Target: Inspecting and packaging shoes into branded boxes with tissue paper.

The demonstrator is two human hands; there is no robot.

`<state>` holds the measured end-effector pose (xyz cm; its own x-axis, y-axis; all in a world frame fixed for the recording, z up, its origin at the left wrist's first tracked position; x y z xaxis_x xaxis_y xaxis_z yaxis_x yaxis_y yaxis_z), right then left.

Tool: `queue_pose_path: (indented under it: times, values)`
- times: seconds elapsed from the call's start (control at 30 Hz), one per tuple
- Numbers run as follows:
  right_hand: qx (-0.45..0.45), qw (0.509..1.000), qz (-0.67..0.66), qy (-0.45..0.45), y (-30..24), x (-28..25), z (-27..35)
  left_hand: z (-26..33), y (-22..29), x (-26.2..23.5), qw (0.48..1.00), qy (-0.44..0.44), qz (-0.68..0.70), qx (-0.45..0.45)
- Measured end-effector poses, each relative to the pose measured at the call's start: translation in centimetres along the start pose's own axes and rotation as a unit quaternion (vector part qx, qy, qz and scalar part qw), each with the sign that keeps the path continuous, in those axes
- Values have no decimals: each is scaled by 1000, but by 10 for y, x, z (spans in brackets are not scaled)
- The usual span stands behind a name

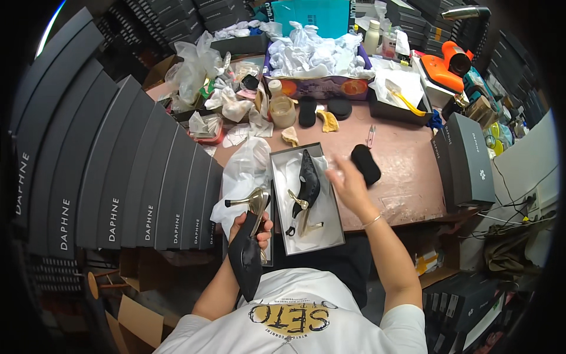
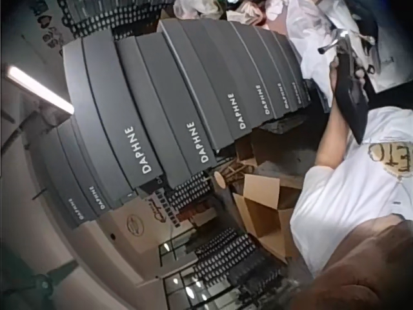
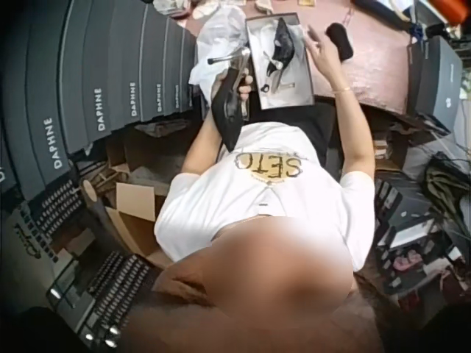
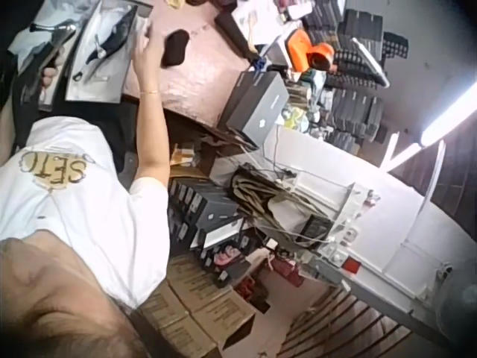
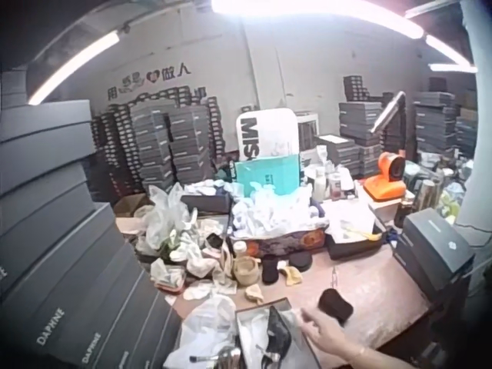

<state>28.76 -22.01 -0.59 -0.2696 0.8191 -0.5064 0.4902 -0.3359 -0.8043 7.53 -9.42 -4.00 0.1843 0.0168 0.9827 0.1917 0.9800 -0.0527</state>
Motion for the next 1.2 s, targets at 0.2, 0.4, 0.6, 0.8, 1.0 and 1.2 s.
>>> queue_pose_path:
  times: [0.2, 0.4, 0.6, 0.8, 1.0, 1.2]
  values:
    - [154, 909, -288, -261, -90, 73, 45, 2, -8, -9, 996, 64, -67, 0]
    - [235, 851, -366, -295, -113, 94, 68, 10, 21, 27, 887, 125, -432, 106]
    - [201, 875, -422, -126, -129, 70, 50, 12, 18, 15, 972, 84, -195, 97]
    - [206, 848, -419, -249, -130, 79, 101, 4, -1, -6, 997, 9, -11, 81]
    - [228, 847, -397, -272, -116, 97, 124, 8, -9, -31, 966, 180, -152, 106]
    - [204, 870, -335, -298, -119, 97, 122, 20, 3, -25, 931, 171, -283, 152]
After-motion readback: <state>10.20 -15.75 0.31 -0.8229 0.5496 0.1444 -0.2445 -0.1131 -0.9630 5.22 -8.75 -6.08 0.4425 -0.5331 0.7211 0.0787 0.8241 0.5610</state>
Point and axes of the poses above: each hand's wrist, its own z-axis away from the middle knuckle, its own x-axis out of the palm, y = z × x, the point moved 10 cm from there along -z, towards the middle knuckle, and after that the axes turned 7 degrees about y, right-handed, at the moved point
